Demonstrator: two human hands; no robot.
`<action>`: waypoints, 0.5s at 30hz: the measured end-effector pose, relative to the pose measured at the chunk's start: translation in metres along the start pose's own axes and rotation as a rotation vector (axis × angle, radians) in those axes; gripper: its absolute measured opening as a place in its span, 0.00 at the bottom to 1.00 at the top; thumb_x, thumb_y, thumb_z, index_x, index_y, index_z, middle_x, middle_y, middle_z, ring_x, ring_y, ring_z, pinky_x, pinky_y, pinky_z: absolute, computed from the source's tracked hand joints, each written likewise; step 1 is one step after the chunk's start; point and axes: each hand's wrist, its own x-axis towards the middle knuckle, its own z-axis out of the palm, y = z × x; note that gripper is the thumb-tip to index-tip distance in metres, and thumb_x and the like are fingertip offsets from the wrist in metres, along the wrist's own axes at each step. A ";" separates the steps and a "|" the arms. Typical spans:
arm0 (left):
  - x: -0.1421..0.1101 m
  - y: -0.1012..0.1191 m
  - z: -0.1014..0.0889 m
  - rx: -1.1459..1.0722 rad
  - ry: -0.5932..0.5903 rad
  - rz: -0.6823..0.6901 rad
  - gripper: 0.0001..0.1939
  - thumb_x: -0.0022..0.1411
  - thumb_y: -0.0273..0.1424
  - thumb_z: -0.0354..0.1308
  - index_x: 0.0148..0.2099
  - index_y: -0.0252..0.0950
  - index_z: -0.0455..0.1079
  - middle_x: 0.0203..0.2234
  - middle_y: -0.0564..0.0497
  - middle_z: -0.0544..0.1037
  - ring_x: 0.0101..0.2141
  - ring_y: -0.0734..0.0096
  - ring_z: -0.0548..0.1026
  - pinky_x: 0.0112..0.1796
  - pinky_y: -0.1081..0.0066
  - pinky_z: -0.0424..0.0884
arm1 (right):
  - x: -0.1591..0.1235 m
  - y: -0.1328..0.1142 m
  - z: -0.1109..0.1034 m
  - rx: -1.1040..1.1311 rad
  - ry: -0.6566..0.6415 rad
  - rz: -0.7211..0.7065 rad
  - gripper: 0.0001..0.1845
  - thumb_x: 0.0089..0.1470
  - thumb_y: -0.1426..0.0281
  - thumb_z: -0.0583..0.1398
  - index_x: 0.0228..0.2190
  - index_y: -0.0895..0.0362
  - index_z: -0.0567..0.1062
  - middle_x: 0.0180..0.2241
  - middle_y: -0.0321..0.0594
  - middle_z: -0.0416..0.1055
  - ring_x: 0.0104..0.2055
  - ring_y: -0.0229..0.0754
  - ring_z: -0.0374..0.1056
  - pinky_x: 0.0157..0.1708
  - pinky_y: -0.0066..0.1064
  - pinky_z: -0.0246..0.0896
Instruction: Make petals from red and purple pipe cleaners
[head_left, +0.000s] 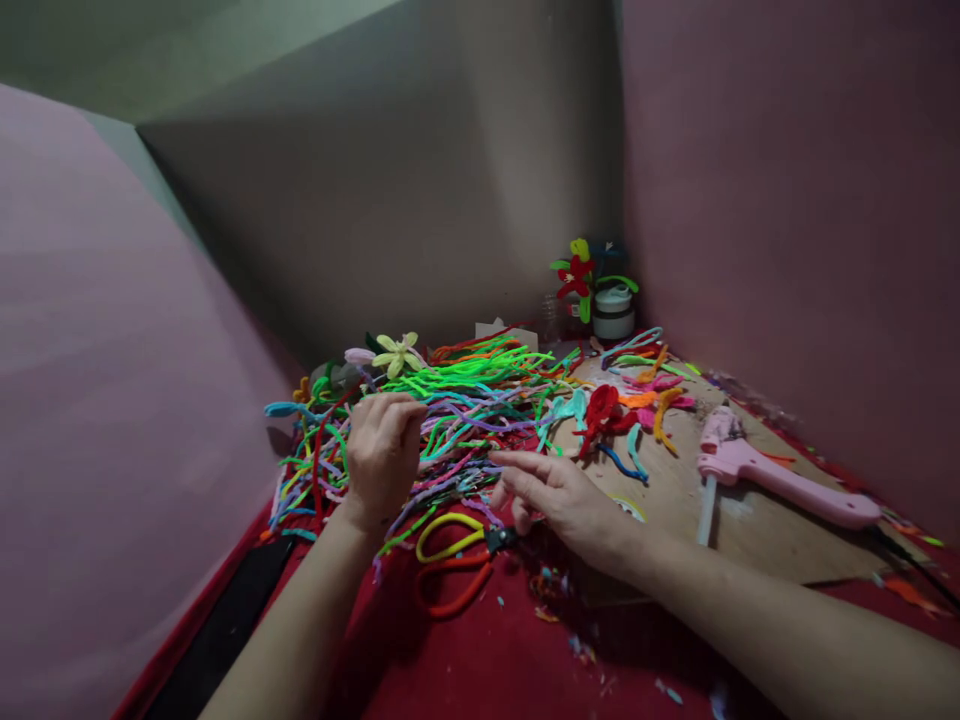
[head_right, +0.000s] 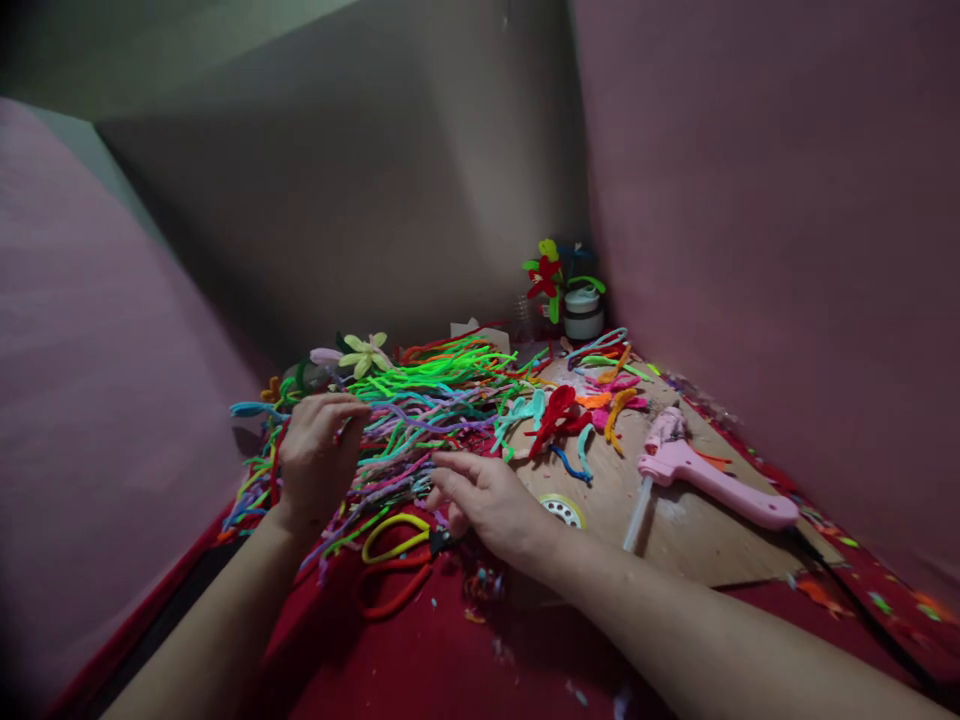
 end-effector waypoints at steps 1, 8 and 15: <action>-0.003 0.010 -0.004 -0.033 0.007 0.017 0.02 0.58 0.26 0.54 0.33 0.36 0.67 0.30 0.48 0.74 0.36 0.69 0.70 0.41 0.67 0.66 | 0.001 -0.001 0.000 0.119 -0.006 0.012 0.17 0.54 0.61 0.55 0.41 0.61 0.70 0.27 0.38 0.71 0.19 0.30 0.60 0.21 0.24 0.55; -0.031 0.060 -0.024 -0.091 -0.127 0.106 0.11 0.56 0.22 0.54 0.42 0.38 0.68 0.33 0.47 0.75 0.32 0.71 0.73 0.32 0.74 0.67 | 0.008 -0.015 -0.012 0.565 0.109 -0.189 0.09 0.53 0.66 0.58 0.32 0.59 0.73 0.31 0.39 0.72 0.32 0.35 0.68 0.35 0.28 0.62; -0.055 0.083 -0.031 -0.279 -0.345 -0.007 0.17 0.55 0.24 0.54 0.47 0.42 0.70 0.29 0.47 0.80 0.27 0.67 0.77 0.29 0.74 0.68 | 0.007 -0.039 -0.027 0.751 0.115 -0.163 0.08 0.55 0.69 0.56 0.25 0.58 0.68 0.15 0.30 0.60 0.18 0.31 0.57 0.23 0.25 0.56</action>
